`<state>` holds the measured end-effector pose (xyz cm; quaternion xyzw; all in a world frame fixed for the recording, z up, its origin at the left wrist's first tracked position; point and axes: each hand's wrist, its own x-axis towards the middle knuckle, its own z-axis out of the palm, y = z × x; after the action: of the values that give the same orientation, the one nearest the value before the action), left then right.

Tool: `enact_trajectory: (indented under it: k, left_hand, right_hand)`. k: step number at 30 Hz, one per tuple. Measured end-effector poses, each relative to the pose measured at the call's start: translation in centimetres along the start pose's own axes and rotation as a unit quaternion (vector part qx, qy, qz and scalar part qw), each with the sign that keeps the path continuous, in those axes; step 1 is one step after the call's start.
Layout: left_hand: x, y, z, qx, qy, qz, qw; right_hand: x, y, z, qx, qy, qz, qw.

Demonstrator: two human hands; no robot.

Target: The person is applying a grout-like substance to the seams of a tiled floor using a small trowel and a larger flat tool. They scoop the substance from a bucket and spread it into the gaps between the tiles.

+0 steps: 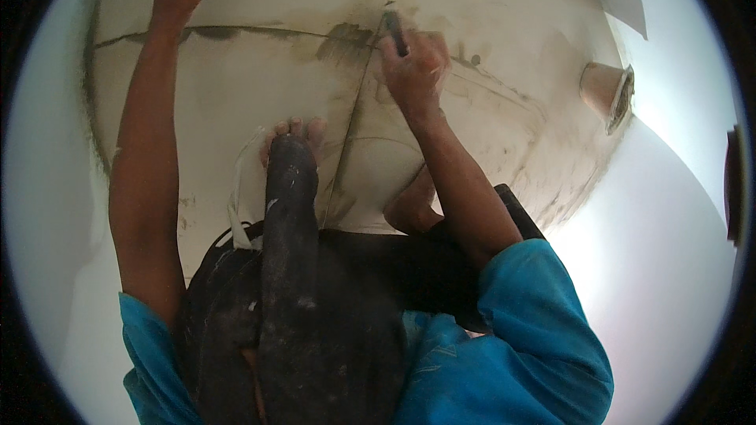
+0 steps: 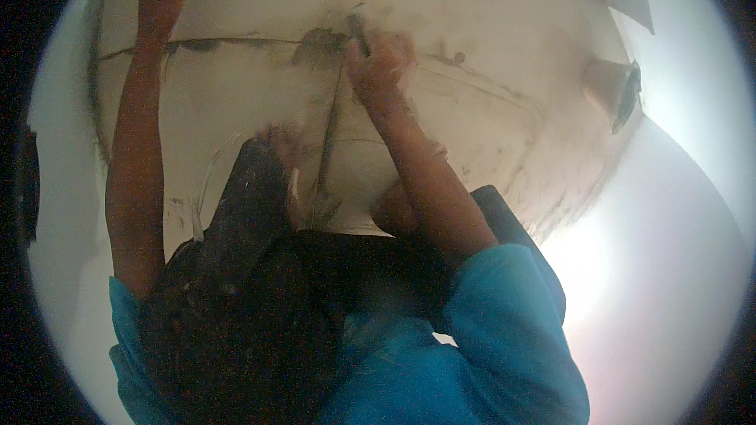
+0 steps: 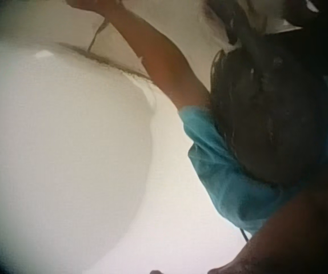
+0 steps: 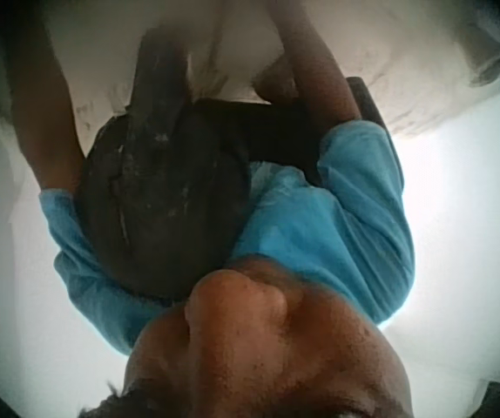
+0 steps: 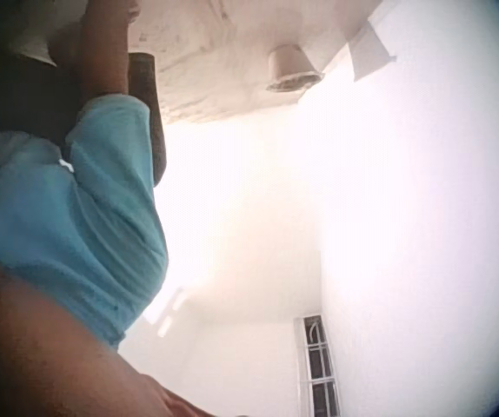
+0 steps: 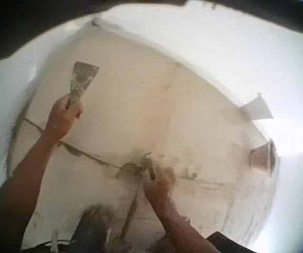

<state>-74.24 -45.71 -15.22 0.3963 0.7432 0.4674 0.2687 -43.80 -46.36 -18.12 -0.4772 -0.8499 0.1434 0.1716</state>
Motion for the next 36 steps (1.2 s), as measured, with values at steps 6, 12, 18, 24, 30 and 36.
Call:
enact_trajectory:
  k: [6, 12, 18, 24, 30, 36]
  left_hand:
    - [-1.5, -2.8, -1.8, 0.036, -0.010, -0.010, 0.999]
    - [-3.7, -6.4, -4.5, 0.037, -0.013, -0.038, 0.999]
    - [-6.8, -6.3, -5.8, 0.085, -0.021, -0.120, 0.989]
    - [-9.4, -6.4, -8.2, 0.089, -0.015, -0.085, 0.992]
    - [-9.6, -4.7, -10.5, 0.073, -0.027, -0.065, 0.995]
    - [-13.0, 0.7, -16.1, 0.097, -0.056, -0.107, 0.988]
  right_hand:
    - [-2.5, -7.9, 4.4, 0.035, -0.176, -0.011, 0.984]
    - [-0.8, -6.8, 3.7, 0.105, -0.049, -0.043, 0.992]
    - [1.5, -3.8, 2.6, -0.003, -0.116, -0.315, 0.942]
    - [3.9, -3.3, -0.6, 0.008, -0.232, -0.259, 0.938]
    - [10.9, -5.1, 4.4, -0.042, -0.243, -0.354, 0.902]
    - [9.2, 1.6, 0.4, -0.020, -0.340, -0.578, 0.742]
